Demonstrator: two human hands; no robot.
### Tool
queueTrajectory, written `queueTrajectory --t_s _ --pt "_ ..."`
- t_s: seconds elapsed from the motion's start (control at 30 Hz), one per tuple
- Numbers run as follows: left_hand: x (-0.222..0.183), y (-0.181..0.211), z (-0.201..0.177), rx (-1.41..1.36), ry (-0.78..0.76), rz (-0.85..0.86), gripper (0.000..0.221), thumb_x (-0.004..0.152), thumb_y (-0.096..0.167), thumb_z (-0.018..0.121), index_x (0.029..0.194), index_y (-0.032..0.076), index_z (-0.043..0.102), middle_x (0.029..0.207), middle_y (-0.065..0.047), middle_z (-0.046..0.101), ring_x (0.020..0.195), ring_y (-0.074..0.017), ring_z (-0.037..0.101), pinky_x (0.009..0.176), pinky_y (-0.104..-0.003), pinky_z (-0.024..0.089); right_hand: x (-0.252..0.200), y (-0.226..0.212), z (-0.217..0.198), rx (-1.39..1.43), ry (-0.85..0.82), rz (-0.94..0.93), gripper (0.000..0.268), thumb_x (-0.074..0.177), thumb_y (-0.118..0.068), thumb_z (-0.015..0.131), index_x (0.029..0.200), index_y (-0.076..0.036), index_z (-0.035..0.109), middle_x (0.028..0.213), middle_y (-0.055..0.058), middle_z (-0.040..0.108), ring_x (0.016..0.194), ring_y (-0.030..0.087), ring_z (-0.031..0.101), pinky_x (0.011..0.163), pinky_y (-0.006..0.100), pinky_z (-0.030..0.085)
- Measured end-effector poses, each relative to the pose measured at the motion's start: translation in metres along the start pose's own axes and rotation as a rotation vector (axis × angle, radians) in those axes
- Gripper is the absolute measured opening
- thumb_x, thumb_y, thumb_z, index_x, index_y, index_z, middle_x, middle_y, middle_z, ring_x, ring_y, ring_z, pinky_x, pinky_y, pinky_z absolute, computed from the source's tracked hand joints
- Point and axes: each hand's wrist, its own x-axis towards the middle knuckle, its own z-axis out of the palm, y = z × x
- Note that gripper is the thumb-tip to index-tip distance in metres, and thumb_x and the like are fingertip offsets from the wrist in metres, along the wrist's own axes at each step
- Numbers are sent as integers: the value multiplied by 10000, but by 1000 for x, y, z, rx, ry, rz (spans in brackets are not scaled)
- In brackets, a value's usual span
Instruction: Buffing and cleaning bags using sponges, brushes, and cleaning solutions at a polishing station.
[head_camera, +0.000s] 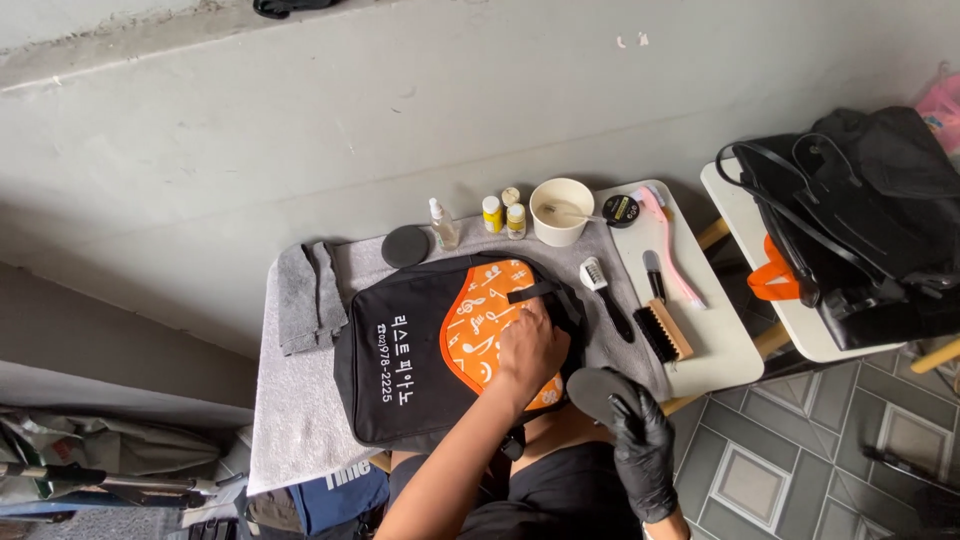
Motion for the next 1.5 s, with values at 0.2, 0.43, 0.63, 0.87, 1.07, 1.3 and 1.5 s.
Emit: queueTrajectory --t_s 0.2,0.43,0.63,0.87,1.07,1.3,1.5 --pt "-49 2 -57 40 -47 269 803 911 710 462 1480 144 490 1423 -276 484 1177 -413 504 914 -554 463 5 -23 -2 302 85 308 404 966 -261 606 1285 -17 651 1276 171 695 1096 326 705 724 408 674" --pt "-45 -8 -37 -188 -36 167 320 959 303 690 1086 47 545 1073 -203 590 978 -416 604 715 -543 568 8 -37 -6 135 108 50 355 1024 -256 572 1303 -53 654 1290 121 705 1190 266 662 1057 397 528" --pt "-53 -27 -81 -986 39 -100 316 968 209 630 757 119 412 636 -34 529 584 -165 487 584 -359 402 18 -52 -8 71 173 78 302 1026 -199 591 1277 -49 664 1257 127 704 1180 271 652 1051 402 523" --pt "-73 -39 -102 -1525 103 -227 234 1011 151 612 823 33 539 809 -212 758 748 -229 756 604 -336 611 44 -91 17 226 191 239 258 931 -31 744 1136 -37 588 1062 136 700 954 185 643 856 356 587" --pt "-79 -59 -61 -1270 183 -164 650 952 40 653 1436 16 220 1165 -265 582 1000 -376 690 790 -496 623 72 -97 46 -44 116 97 396 1009 -225 663 1359 -128 505 1219 211 683 1151 391 664 962 531 548" --pt "-85 -70 -82 -809 109 -191 517 1013 280 587 1451 10 535 1103 -292 687 994 -445 733 774 -514 615 79 -40 78 419 120 18 519 847 132 653 1352 48 562 1192 167 643 1159 201 617 1044 318 552" --pt "-77 -82 -60 -441 295 -40 339 960 298 663 1139 18 728 1129 -140 557 970 -353 677 744 -414 605 63 -64 83 -170 133 -129 324 847 -86 827 1153 -86 722 1016 120 647 989 309 660 891 418 558"
